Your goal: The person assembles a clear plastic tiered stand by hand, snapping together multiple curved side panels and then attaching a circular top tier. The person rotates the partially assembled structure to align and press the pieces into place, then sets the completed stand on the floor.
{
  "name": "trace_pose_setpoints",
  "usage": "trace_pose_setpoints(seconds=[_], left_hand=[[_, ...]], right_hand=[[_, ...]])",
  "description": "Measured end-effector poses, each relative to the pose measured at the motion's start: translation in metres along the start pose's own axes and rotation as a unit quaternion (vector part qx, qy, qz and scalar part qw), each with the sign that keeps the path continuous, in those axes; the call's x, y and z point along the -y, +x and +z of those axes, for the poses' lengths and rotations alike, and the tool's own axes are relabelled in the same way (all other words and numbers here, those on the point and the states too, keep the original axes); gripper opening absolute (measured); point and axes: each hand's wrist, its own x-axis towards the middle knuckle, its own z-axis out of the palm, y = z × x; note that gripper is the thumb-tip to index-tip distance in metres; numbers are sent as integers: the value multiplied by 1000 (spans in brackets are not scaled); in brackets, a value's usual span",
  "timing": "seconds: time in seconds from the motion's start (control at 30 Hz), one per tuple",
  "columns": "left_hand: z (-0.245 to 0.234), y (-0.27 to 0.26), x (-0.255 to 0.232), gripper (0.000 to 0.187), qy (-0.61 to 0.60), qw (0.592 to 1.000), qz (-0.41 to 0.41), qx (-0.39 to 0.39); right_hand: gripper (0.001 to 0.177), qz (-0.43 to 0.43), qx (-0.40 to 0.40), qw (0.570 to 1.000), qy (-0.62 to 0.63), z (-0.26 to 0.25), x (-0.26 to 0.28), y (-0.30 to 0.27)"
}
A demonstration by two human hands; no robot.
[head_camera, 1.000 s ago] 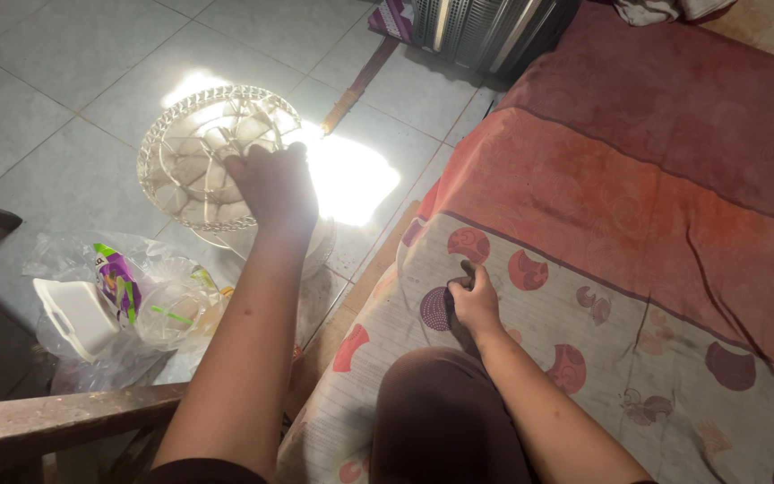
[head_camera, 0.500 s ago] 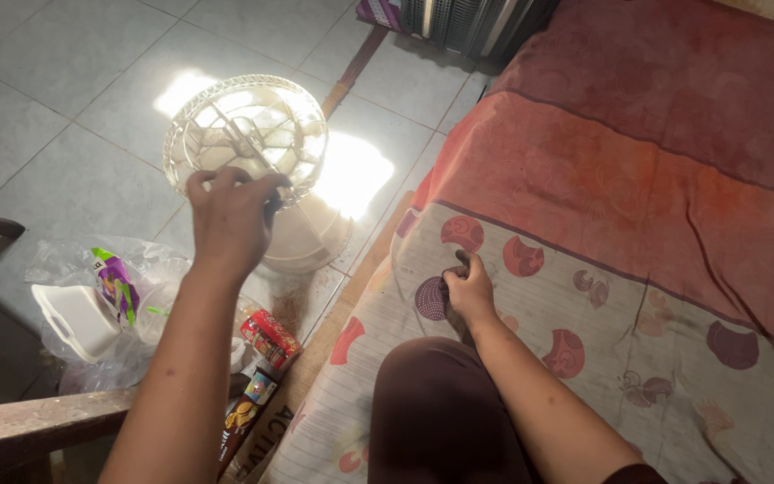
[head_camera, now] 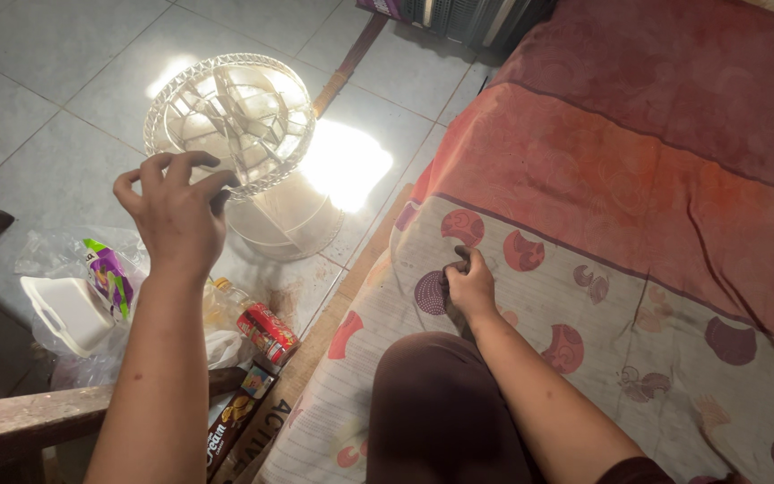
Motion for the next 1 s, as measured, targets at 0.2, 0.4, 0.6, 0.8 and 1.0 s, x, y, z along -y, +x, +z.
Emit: trace_pose_setpoints(seconds=[0.2,0.4,0.6,0.8,1.0], left_hand=[[14,-10,31,28,69,997,-23,-16],[43,14,-3,20,-112,987,-82,-86],[65,71,-75,8,52,995,-18,80],[48,73,-77,10,28,994,20,103],[18,57,-60,19,-62,987,41,142]], right_hand=[[44,-5,-10,1000,24,1,-7,3],[45,-46,-37,994,-97,3,-7,4],[48,-23,-17,997,-78,2,-1,0],[46,-4,-19,997,-76,0,0,0],[46,-7,-25,997,-72,0,-2,1]])
